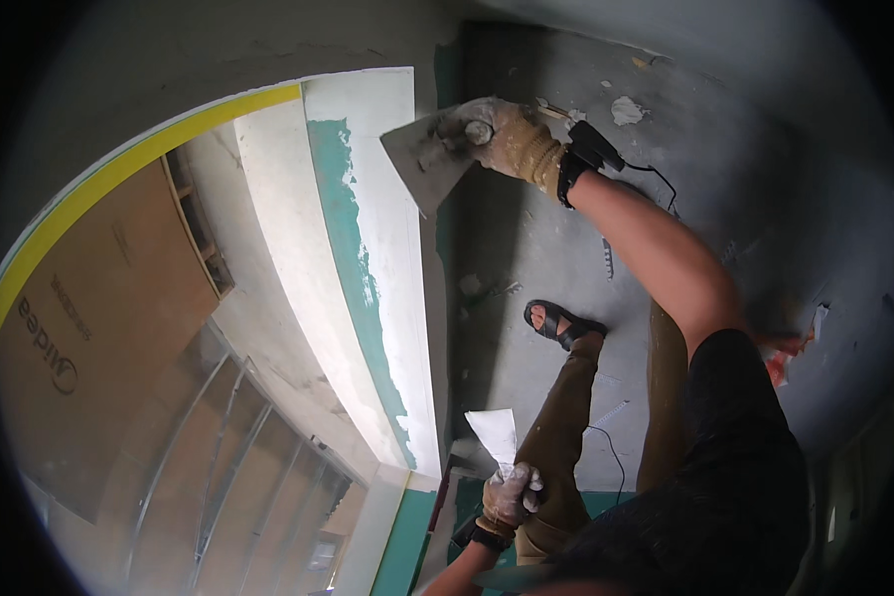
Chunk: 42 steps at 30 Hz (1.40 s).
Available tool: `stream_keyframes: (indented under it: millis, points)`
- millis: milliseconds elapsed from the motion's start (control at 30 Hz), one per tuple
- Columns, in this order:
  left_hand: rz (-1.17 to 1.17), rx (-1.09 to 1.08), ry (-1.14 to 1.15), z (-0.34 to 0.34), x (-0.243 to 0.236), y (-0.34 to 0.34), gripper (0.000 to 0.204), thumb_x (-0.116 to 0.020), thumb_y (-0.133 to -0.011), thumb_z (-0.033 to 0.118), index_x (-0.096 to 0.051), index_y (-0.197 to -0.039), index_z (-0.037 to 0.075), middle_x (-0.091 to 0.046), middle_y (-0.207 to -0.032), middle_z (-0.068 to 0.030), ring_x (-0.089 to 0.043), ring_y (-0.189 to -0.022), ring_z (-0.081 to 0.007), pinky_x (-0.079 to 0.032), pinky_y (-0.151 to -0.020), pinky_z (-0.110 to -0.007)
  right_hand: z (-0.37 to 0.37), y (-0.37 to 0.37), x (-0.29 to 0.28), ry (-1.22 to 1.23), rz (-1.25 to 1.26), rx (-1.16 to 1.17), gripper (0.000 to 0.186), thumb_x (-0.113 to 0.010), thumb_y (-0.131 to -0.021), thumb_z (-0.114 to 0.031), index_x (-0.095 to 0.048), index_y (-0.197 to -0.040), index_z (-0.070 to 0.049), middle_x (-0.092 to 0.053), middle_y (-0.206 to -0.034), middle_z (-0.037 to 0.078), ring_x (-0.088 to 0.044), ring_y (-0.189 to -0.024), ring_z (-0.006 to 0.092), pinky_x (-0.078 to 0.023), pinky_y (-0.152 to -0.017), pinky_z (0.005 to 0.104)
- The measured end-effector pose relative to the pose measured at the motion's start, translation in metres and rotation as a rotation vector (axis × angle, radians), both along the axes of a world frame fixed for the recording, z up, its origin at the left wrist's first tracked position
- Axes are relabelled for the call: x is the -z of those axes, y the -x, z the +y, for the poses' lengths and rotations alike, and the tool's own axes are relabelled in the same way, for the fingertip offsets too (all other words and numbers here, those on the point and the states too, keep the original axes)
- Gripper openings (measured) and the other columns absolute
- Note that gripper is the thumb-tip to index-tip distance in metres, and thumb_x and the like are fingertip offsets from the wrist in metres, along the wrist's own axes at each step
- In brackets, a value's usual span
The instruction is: Apply joint compound to drywall seams and corners using a putty knife and trowel.
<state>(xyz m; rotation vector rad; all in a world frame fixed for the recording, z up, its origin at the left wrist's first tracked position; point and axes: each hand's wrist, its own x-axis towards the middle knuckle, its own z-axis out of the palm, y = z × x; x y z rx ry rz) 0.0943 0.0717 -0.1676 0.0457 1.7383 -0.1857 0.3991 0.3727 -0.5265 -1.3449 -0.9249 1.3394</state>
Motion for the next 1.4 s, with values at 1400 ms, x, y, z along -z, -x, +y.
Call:
stream_keyframes:
  millis: [1400]
  points:
    - [0.403, 0.28, -0.644, 0.052, -0.002, -0.072, 0.052, -0.061, -0.102, 0.02, -0.046, -0.149, 0.003, -0.071, -0.108, -0.0083, -0.059, -0.064, -0.009, -0.045, -0.053, -0.023, -0.331, 0.054, -0.139, 0.57, 2.442, -0.127, 0.066, -0.056, -0.104, -0.05, -0.043, -0.153, -0.008, -0.058, -0.128, 0.017, -0.065, -0.088, 0.0243, -0.055, -0.085, 0.0386]
